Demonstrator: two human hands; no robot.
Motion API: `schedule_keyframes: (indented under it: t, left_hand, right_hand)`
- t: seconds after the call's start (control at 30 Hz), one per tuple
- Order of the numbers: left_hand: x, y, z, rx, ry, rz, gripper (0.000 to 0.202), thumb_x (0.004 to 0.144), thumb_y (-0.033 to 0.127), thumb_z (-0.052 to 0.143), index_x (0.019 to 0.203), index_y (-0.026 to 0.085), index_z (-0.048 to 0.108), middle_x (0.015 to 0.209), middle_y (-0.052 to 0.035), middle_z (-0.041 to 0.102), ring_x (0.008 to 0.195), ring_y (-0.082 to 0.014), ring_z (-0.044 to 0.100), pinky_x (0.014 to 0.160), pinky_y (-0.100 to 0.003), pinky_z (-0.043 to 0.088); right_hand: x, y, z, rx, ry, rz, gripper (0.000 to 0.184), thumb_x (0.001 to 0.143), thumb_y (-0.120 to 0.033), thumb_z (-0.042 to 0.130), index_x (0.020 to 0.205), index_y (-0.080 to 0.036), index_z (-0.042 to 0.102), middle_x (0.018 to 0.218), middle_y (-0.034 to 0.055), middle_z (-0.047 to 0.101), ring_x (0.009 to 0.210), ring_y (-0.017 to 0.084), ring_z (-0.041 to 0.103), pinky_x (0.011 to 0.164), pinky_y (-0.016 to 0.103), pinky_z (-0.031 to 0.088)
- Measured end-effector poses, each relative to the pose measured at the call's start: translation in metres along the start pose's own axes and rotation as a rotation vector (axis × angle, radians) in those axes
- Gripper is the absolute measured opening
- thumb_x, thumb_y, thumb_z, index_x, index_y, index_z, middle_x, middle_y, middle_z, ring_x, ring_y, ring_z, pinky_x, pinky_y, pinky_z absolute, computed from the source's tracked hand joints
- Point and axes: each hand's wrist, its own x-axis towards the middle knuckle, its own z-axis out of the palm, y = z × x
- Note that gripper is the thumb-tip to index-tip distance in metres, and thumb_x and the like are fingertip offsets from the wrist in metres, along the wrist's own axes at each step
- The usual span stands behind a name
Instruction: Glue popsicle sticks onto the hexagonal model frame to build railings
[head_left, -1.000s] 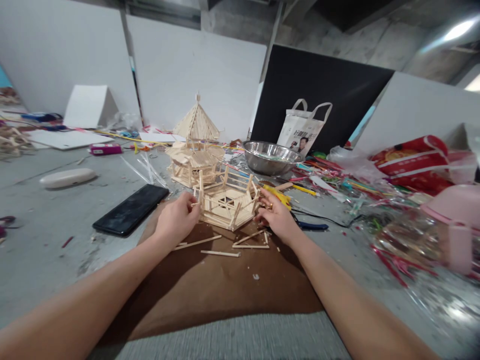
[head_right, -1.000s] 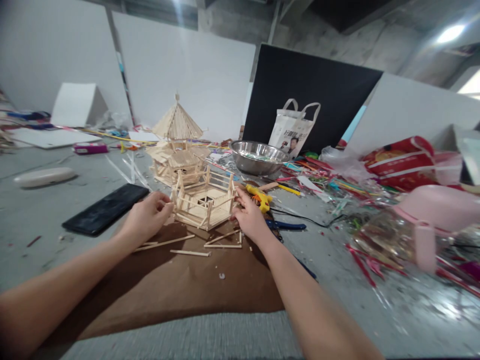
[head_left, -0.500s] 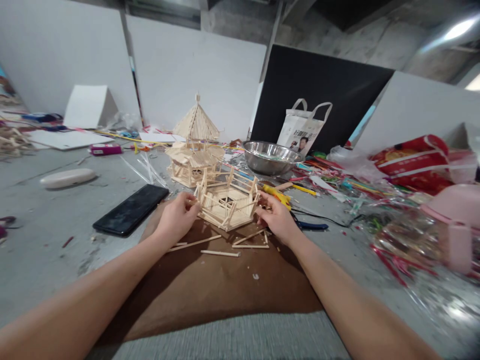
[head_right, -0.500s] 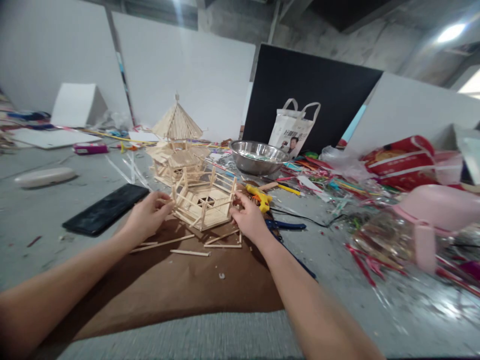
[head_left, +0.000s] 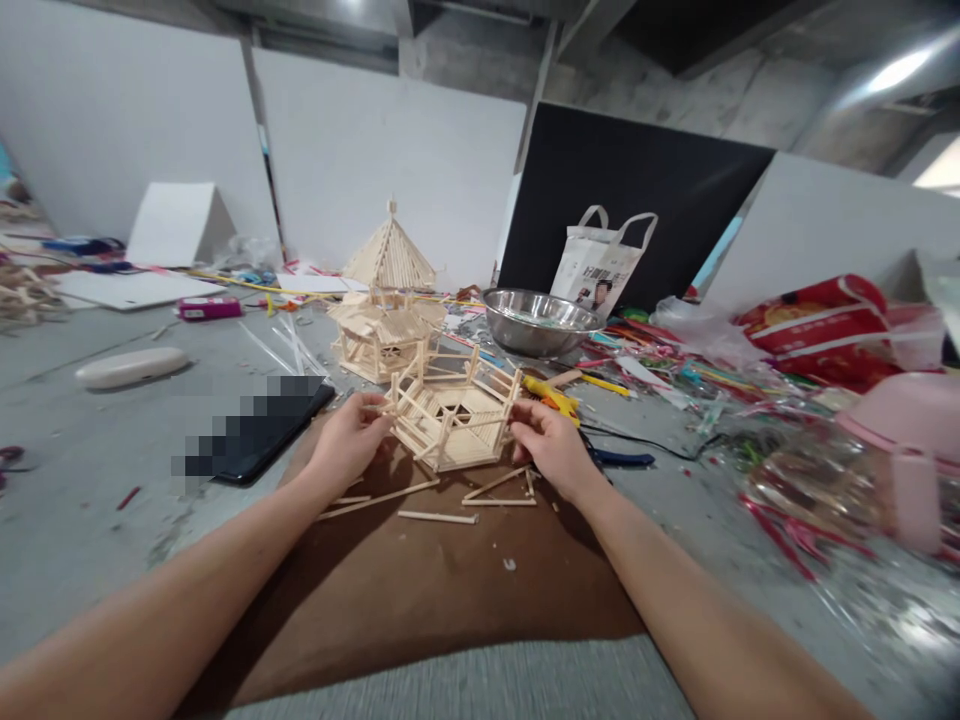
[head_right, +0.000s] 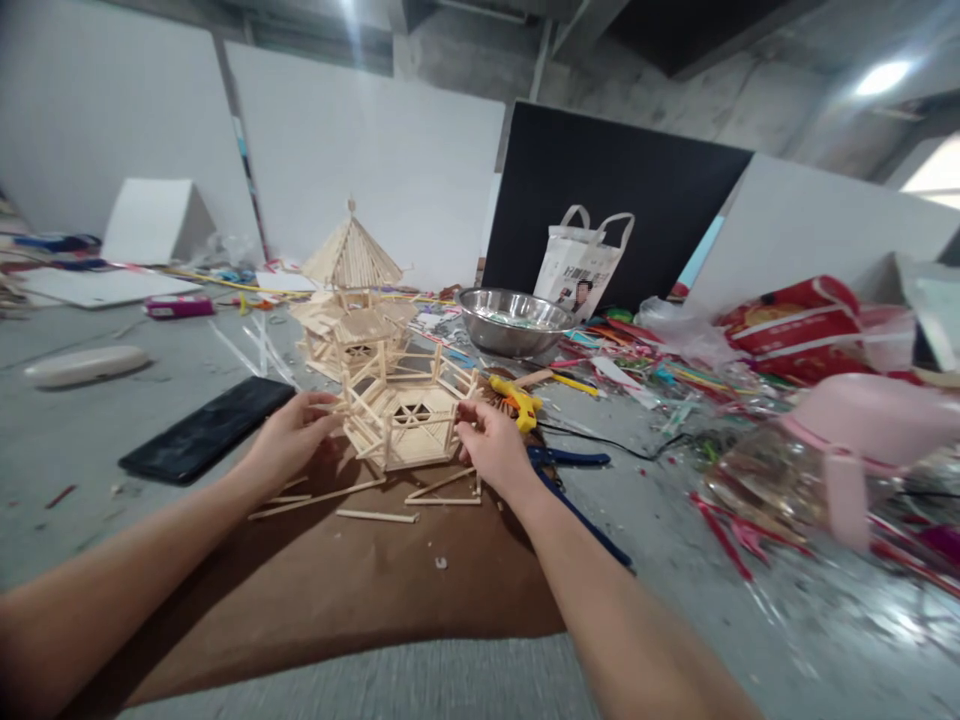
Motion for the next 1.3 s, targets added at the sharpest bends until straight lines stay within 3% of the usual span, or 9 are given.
schedule_keyframes:
  t: [0.17, 0.3, 0.43, 0.5, 0.73, 0.83, 0.93, 1.1, 1.3]
  left_hand:
    - [0.002, -0.002, 0.0, -0.023, -0.05, -0.024, 0.039, 0.067, 0.039, 0.053, 0.098, 0.019, 0.042, 0.068, 0.0007, 0.058, 0.041, -0.01, 0.053, 0.038, -0.021, 0.04]
    - [0.0, 0.004, -0.003, 0.162, -0.015, -0.014, 0.036, 0.069, 0.04, 0.048, 0.098, 0.019, 0.044, 0.074, -0.0007, 0.059, 0.046, -0.0114, 0.054, 0.044, -0.024, 0.042]
    - [-0.006, 0.016, -0.007, 0.547, 0.186, 0.132, 0.026, 0.071, 0.038, 0.044, 0.087, 0.018, 0.051, 0.085, -0.0039, 0.057, 0.072, -0.0179, 0.056, 0.065, -0.03, 0.043]
    - [-0.009, 0.021, -0.008, 0.649, 0.233, 0.198, 0.024, 0.072, 0.036, 0.042, 0.086, 0.019, 0.052, 0.09, -0.0043, 0.054, 0.077, -0.0188, 0.055, 0.069, -0.031, 0.042]
    - [-0.018, 0.023, -0.005, 0.797, 0.164, 0.527, 0.026, 0.077, 0.03, 0.039, 0.097, 0.022, 0.054, 0.096, -0.0037, 0.053, 0.082, -0.0174, 0.053, 0.068, -0.027, 0.042]
    - [-0.019, 0.025, -0.002, 0.899, 0.135, 0.706, 0.03, 0.079, 0.03, 0.037, 0.102, 0.025, 0.055, 0.093, -0.0038, 0.056, 0.087, -0.0183, 0.051, 0.069, -0.027, 0.041]
    - [-0.02, 0.029, 0.003, 0.989, 0.065, 0.786, 0.033, 0.082, 0.031, 0.033, 0.108, 0.026, 0.053, 0.085, -0.0043, 0.06, 0.082, -0.0185, 0.052, 0.065, -0.026, 0.04]
    - [-0.018, 0.03, 0.008, 1.018, -0.025, 0.773, 0.033, 0.082, 0.031, 0.034, 0.111, 0.027, 0.051, 0.085, -0.0049, 0.063, 0.078, -0.0173, 0.055, 0.064, -0.025, 0.04]
    - [-0.016, 0.028, 0.011, 0.999, -0.079, 0.754, 0.033, 0.083, 0.035, 0.03, 0.105, 0.027, 0.054, 0.079, -0.0053, 0.066, 0.071, -0.0182, 0.059, 0.059, -0.026, 0.04]
  right_hand:
    - [-0.002, -0.004, -0.001, -0.028, 0.012, 0.004, 0.025, 0.068, -0.022, 0.045, 0.089, -0.014, 0.056, 0.068, 0.0007, 0.058, 0.039, 0.007, 0.05, 0.043, 0.021, 0.043]
    - [-0.003, -0.004, -0.002, -0.076, 0.041, 0.016, 0.027, 0.069, -0.023, 0.045, 0.092, -0.014, 0.055, 0.066, 0.0011, 0.06, 0.039, 0.009, 0.053, 0.044, 0.022, 0.044]
    - [-0.003, -0.002, -0.002, -0.174, 0.089, -0.036, 0.029, 0.07, -0.025, 0.044, 0.095, -0.015, 0.055, 0.065, 0.0013, 0.06, 0.039, 0.008, 0.051, 0.042, 0.021, 0.042]
    - [-0.004, -0.001, -0.003, -0.239, 0.12, -0.094, 0.029, 0.071, -0.025, 0.043, 0.095, -0.014, 0.056, 0.064, 0.0009, 0.06, 0.041, 0.008, 0.05, 0.043, 0.021, 0.041]
    - [-0.008, -0.008, -0.002, -0.394, 0.183, -0.221, 0.031, 0.071, -0.022, 0.043, 0.097, -0.013, 0.057, 0.052, -0.0028, 0.049, 0.044, 0.009, 0.043, 0.046, 0.021, 0.036]
    - [-0.013, -0.012, 0.001, -0.385, 0.137, -0.277, 0.036, 0.074, -0.024, 0.042, 0.106, -0.014, 0.053, 0.054, -0.0023, 0.05, 0.045, 0.009, 0.043, 0.048, 0.021, 0.037]
    - [-0.02, -0.017, 0.006, -0.38, 0.079, -0.318, 0.045, 0.076, -0.023, 0.041, 0.12, -0.018, 0.042, 0.066, 0.0004, 0.057, 0.047, 0.009, 0.045, 0.052, 0.022, 0.04]
    - [-0.027, -0.022, 0.017, -0.29, -0.048, -0.284, 0.048, 0.077, -0.023, 0.041, 0.125, -0.024, 0.036, 0.091, 0.0044, 0.062, 0.055, 0.011, 0.053, 0.055, 0.024, 0.045]
    - [-0.029, -0.022, 0.028, -0.225, -0.219, -0.233, 0.05, 0.078, -0.023, 0.042, 0.127, -0.025, 0.033, 0.108, 0.0061, 0.057, 0.052, 0.01, 0.055, 0.056, 0.027, 0.048]
